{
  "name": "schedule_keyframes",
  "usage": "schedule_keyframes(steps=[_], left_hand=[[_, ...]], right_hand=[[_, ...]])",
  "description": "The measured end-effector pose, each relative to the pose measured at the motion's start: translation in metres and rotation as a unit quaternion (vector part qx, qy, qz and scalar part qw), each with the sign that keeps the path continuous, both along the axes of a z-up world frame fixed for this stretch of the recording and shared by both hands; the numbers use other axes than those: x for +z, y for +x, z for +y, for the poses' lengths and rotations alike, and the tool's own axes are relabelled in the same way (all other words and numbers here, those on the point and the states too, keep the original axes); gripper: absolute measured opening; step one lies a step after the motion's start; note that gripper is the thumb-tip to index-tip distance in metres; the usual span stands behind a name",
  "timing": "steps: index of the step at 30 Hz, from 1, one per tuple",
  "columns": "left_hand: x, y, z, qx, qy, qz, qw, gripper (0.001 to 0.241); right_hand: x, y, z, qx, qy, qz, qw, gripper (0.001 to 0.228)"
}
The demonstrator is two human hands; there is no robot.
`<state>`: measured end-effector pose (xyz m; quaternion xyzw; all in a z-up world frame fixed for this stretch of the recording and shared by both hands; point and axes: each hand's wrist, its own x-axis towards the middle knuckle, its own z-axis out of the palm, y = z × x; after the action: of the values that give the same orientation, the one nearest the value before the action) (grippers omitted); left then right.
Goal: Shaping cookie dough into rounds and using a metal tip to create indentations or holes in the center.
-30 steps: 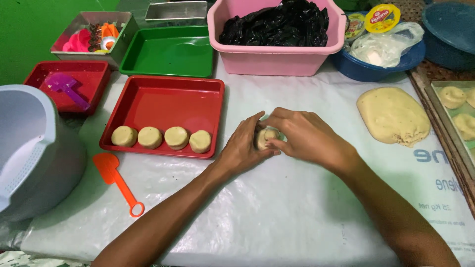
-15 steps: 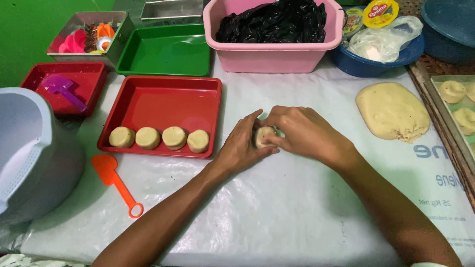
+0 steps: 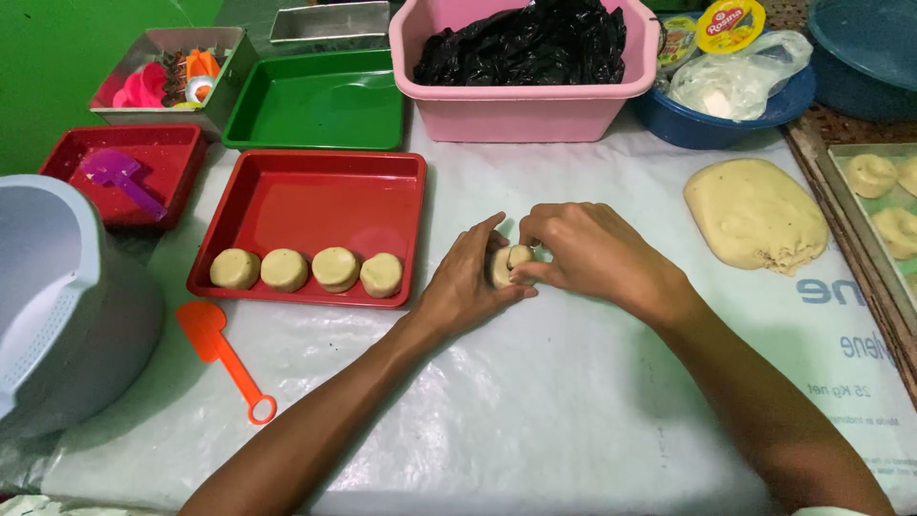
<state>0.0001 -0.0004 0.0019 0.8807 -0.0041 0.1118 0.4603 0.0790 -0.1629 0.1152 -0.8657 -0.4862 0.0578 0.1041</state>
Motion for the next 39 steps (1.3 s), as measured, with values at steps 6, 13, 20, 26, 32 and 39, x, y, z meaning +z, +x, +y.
schedule_keyframes(steps=[6,13,20,26,32,39], left_hand=[[0.003,-0.001,0.0,-0.004,0.002,-0.003,1.0,0.105],[0.002,0.0,0.0,-0.007,-0.013,0.034,0.999,0.108],[0.02,-0.01,-0.002,0.009,0.076,-0.097,0.992,0.074],[0.018,-0.009,0.004,-0.09,0.206,-0.173,0.959,0.037],[0.015,-0.006,0.002,-0.11,0.283,-0.213,0.929,0.038],[0.017,-0.006,-0.002,-0.116,0.283,-0.19,0.933,0.036]], right_hand=[[-0.016,0.009,-0.006,0.085,0.087,0.022,0.992,0.038],[-0.017,0.014,-0.005,0.068,0.087,0.054,0.992,0.03],[0.002,0.025,-0.021,0.056,0.145,0.07,0.985,0.044],[0.015,0.026,-0.029,0.06,0.161,0.083,0.982,0.048],[0.014,0.027,-0.03,0.059,0.166,0.079,0.981,0.046],[0.011,0.03,-0.029,0.036,0.159,0.068,0.984,0.042]])
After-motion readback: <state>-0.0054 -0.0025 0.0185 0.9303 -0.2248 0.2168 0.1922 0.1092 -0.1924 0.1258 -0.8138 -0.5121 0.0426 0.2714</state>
